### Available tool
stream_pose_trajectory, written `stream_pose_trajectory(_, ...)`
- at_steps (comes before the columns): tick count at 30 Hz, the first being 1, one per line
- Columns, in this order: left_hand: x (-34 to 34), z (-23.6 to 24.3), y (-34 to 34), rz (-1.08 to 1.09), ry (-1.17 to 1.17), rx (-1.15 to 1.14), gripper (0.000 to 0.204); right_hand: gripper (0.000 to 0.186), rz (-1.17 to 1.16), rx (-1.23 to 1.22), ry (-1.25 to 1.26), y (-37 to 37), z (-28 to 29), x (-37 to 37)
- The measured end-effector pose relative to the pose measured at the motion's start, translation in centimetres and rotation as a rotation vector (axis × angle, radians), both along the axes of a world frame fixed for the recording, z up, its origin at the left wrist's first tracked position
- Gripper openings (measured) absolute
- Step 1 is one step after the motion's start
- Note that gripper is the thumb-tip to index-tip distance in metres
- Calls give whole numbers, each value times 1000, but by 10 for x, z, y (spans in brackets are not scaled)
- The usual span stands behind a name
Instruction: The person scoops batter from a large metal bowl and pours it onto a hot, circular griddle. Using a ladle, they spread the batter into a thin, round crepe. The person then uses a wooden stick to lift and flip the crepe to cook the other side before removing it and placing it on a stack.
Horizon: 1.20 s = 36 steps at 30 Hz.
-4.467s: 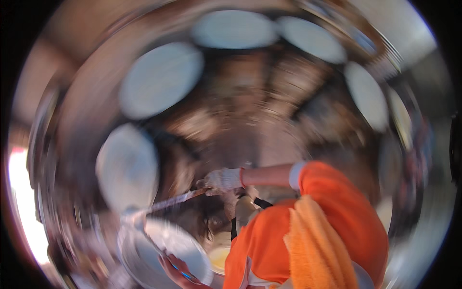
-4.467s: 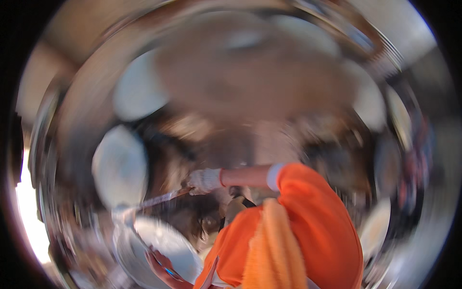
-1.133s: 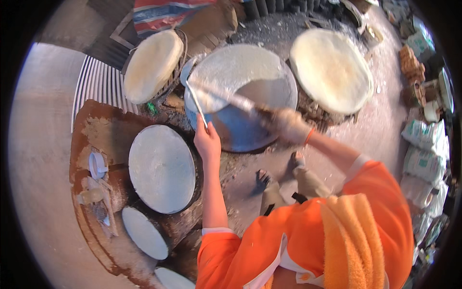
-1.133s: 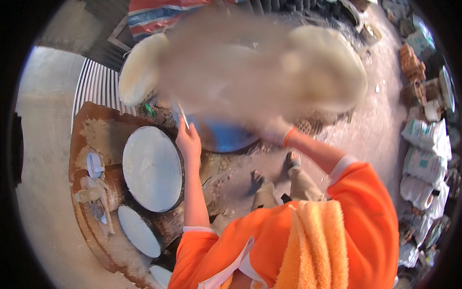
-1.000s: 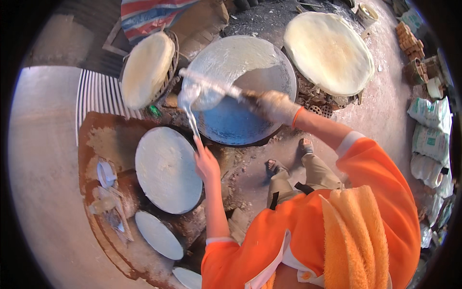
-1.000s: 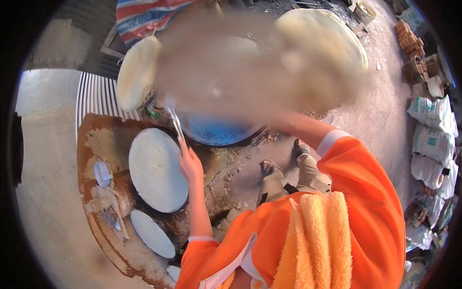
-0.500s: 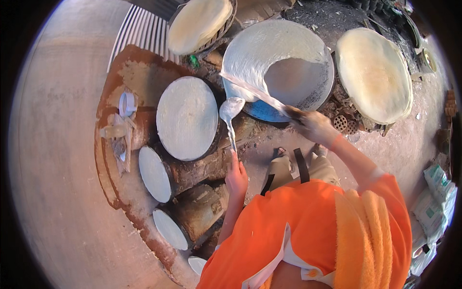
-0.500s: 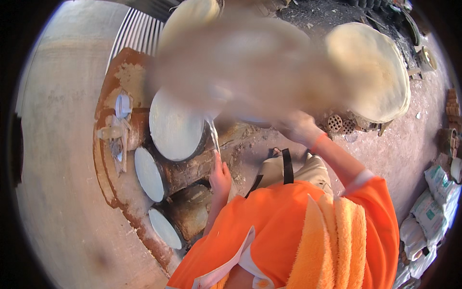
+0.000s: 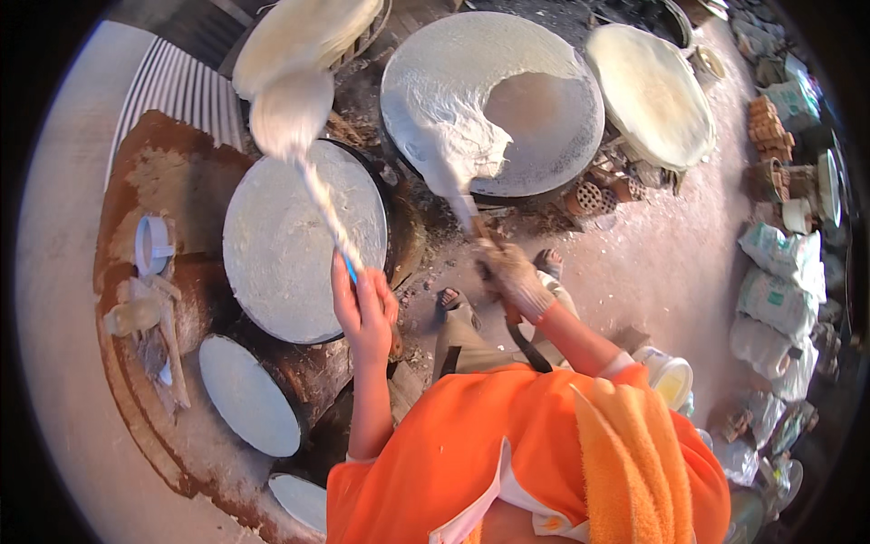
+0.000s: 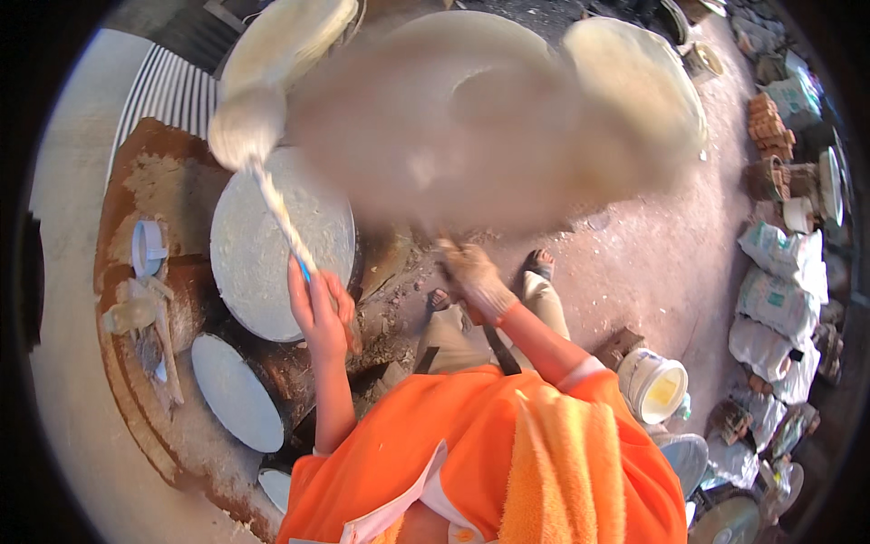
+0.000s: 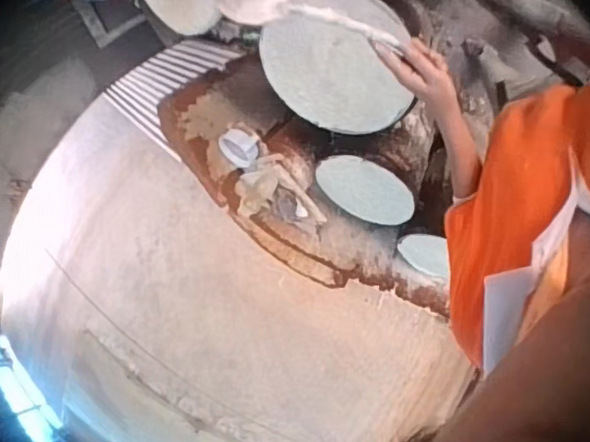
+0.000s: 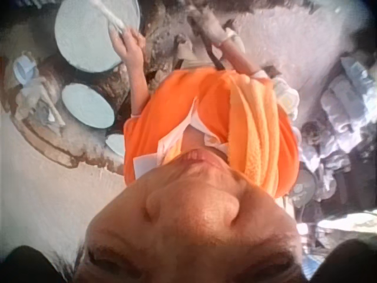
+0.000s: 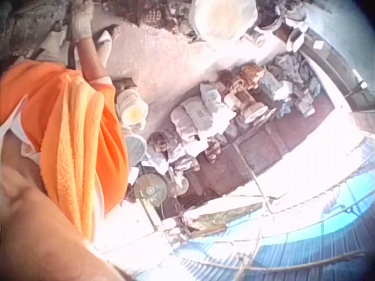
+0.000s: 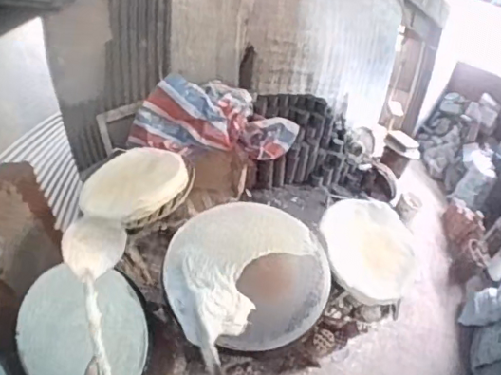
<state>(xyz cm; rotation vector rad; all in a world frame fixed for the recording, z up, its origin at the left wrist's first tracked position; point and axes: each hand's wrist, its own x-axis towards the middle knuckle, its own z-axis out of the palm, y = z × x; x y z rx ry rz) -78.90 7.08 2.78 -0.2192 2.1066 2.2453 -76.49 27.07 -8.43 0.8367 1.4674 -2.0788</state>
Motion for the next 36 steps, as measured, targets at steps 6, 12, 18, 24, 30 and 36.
stream_pose_trajectory(6, 46, -18, -37, -36, -112, 9, 51, 41, -146, -17, 23, -41, 49, -2)
stream_pose_trajectory(12, 84, 6, -37, 55, -22, -29, 60, 29, -89, 152, 184, -38, -47, -26)
stream_pose_trajectory(18, 136, 19, -21, 163, -115, 37, 61, 32, 61, 274, 332, -34, -30, 7)
stream_pose_trajectory(24, 151, 29, -14, 180, -143, 36, 56, 34, 98, 196, 396, 12, -74, 17)
stream_pose_trajectory(30, 109, 5, -4, 22, -142, 169, 54, 49, 49, 207, -12, -14, -11, 25)
stream_pose_trajectory(36, 81, -4, -4, 0, -202, 241, 56, 28, 297, 570, 377, 99, -11, 51)
